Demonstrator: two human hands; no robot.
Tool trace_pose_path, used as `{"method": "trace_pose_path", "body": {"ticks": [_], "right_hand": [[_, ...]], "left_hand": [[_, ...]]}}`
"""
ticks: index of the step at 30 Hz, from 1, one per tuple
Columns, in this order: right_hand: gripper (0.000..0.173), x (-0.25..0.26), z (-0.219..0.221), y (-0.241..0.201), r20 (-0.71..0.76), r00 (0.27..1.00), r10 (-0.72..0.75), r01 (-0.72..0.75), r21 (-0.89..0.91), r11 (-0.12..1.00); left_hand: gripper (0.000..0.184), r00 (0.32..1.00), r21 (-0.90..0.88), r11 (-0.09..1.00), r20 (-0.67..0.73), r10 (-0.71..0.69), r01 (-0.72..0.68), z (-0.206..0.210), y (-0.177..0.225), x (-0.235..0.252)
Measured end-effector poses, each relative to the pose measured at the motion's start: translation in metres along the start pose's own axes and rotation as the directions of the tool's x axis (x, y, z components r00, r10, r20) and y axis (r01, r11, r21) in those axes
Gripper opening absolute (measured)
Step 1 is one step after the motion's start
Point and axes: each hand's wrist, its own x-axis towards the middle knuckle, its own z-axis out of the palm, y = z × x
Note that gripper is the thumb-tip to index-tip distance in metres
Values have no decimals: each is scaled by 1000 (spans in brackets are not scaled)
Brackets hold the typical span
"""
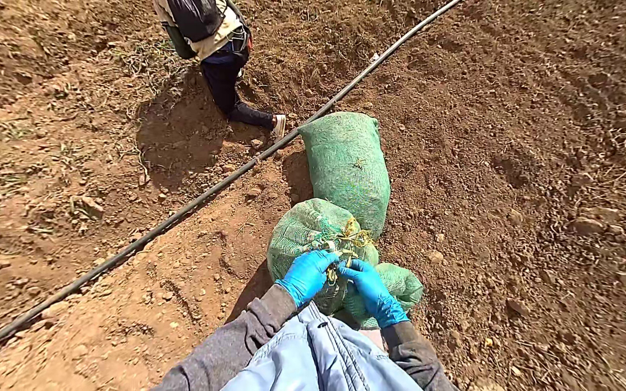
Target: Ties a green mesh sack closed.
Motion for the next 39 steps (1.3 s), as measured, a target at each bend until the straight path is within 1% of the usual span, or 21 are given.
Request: {"method": "trace_pose_path", "body": {"ticks": [1, 3, 5, 7, 9, 10, 12, 13, 14, 15, 17, 18, 19, 20, 21, 24, 26, 29, 33, 36, 39], "right_hand": [[14, -4, -5, 2, -4, 1000, -8, 9, 28, 1000], [17, -9, -11, 7, -71, 997, -12, 14, 30, 999], [20, -8, -14, 16, -217, 976, -13, -11, -110, 994], [28, -10, -12, 20, -338, 941, -7, -102, -302, 948], [31, -17, -5, 17, -409, 911, -46, -131, -393, 910], [32, -21, -1, 15, -419, 902, -106, -96, -434, 896], [30, -29, 6, 13, -353, 886, -301, 89, -508, 857], [31, -29, 6, 14, -269, 878, -396, 196, -552, 810], [39, -29, 5, 13, -163, 885, -436, 254, -615, 746], [49, -30, 5, 7, -57, 920, -388, 240, -702, 671], [62, -30, 7, -4, 95, 980, -177, 169, -863, 475], [60, -28, 7, -6, 139, 986, -91, 165, -892, 421], [51, -26, 7, -5, 173, 984, -36, 172, -898, 405], [43, -25, 6, -4, 204, 979, -3, 188, -896, 403], [41, -25, 5, -3, 229, 973, 16, 202, -888, 413], [52, -33, -1, -6, 219, 976, -4, 195, -860, 471], [51, -40, -4, -7, 188, 981, -37, 183, -861, 474], [46, -51, -3, -10, 115, 993, -16, 112, -908, 404], [51, -61, -1, -14, -63, 996, 70, -81, -947, 309], [48, -60, -11, -16, -102, 992, 69, -121, -920, 374], [46, -61, -26, -14, -45, 999, 10, -44, -877, 479]], "left_hand": [[47, 999, 18, 1000, 23, 22, -22, -1, -3, -1], [35, 998, 10, 998, 2, 56, -56, -1, -9, -3], [28, 997, -41, 997, -54, 64, -66, -2, -15, -5], [27, 993, -73, 994, -98, 69, -76, -2, -19, -7], [26, 993, -62, 994, -86, 84, -89, -6, -19, -9], [25, 994, -43, 995, -58, 90, -92, -8, -17, -10], [25, 995, -1, 995, -1, 100, -100, -11, -14, -11], [25, 994, 19, 994, 29, 107, -107, -13, -12, -12], [25, 991, 34, 992, 62, 116, -118, -15, -10, -13], [25, 987, 48, 989, 93, 132, -137, -17, -9, -14], [23, 974, 51, 979, 127, 188, -196, -18, -9, -15], [24, 968, 52, 975, 143, 207, -216, -19, -9, -15], [25, 963, 58, 972, 161, 216, -227, -21, -8, -16], [27, 960, 69, 970, 173, 219, -233, -22, -8, -17], [28, 960, 77, 970, 180, 215, -231, -23, -9, -18], [27, 974, 57, 983, 160, 161, -172, -22, -11, -20], [29, 983, 50, 993, 153, 100, -109, -20, -10, -22], [28, 981, 70, 995, 182, 64, -78, -17, -7, -22], [29, 977, 76, 991, 191, 98, -115, -21, -6, -24], [34, 988, 105, 991, 139, 73, -88, -24, -11, -24], [31, 996, 94, 995, 86, 1, -9, -26, -14, -20]]}}
